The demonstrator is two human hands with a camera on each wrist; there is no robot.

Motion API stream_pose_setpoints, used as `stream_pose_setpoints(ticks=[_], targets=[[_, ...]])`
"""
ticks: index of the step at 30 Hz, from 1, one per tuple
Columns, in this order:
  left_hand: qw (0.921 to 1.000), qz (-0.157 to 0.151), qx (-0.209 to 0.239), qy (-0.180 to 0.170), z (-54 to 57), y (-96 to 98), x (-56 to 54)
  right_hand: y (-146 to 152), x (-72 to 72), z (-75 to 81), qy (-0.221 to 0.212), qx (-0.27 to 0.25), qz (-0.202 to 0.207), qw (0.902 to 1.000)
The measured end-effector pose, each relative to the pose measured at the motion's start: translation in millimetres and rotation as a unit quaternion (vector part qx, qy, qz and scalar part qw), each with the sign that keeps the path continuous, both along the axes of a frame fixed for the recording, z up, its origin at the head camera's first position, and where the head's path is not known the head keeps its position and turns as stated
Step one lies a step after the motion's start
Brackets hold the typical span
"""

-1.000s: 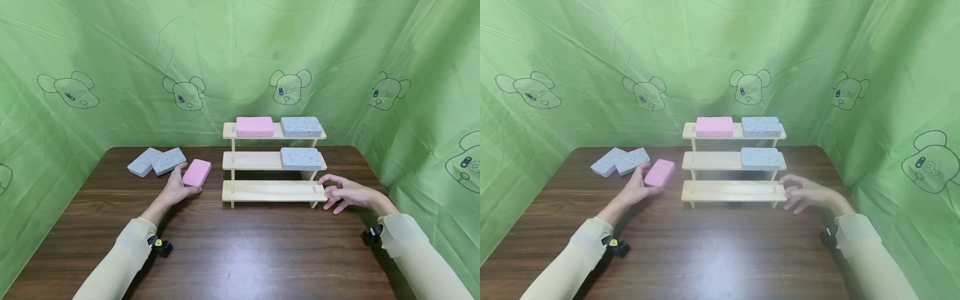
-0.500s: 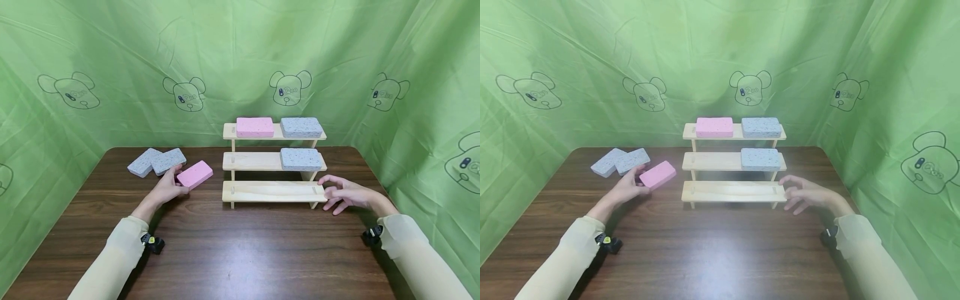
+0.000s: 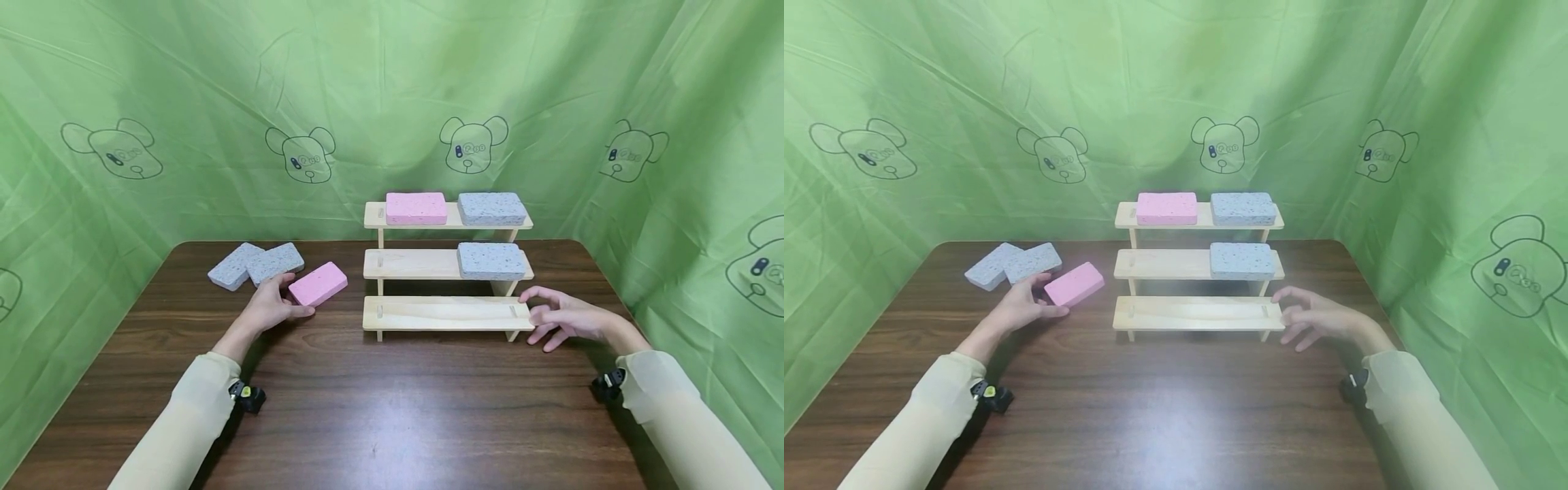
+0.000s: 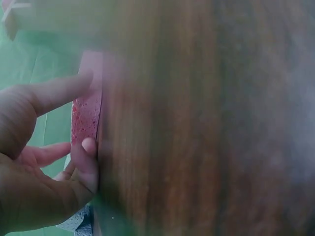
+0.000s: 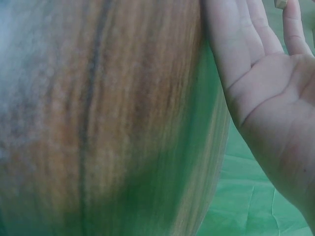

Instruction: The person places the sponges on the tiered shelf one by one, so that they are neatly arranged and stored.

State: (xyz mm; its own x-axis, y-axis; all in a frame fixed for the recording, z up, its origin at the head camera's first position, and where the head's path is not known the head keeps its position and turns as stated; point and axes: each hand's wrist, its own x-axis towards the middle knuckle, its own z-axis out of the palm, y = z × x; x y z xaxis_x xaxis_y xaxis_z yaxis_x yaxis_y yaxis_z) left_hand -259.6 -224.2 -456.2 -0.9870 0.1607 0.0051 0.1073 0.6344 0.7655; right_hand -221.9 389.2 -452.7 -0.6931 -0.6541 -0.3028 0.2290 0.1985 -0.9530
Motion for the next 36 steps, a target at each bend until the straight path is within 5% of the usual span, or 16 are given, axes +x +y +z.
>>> stream_pose_setpoints(ticks=[4, 15, 36], targets=[[0.9995, 0.001, 0.011, -0.028, 0.9, -1.1, -0.8, 0, 0.5, 1.3, 0.002, 0.0, -0.001, 1.0], [0.9855, 0.007, 0.132, -0.106, -1.3, -6.2, -2.6, 2, -0.7, -0.9, 0.005, 0.003, -0.004, 1.0], [0.9704, 0.01, 0.198, -0.137, -6.7, -10.3, -0.2, 3, -2.4, -5.2, -0.002, -0.004, -0.001, 1.0]])
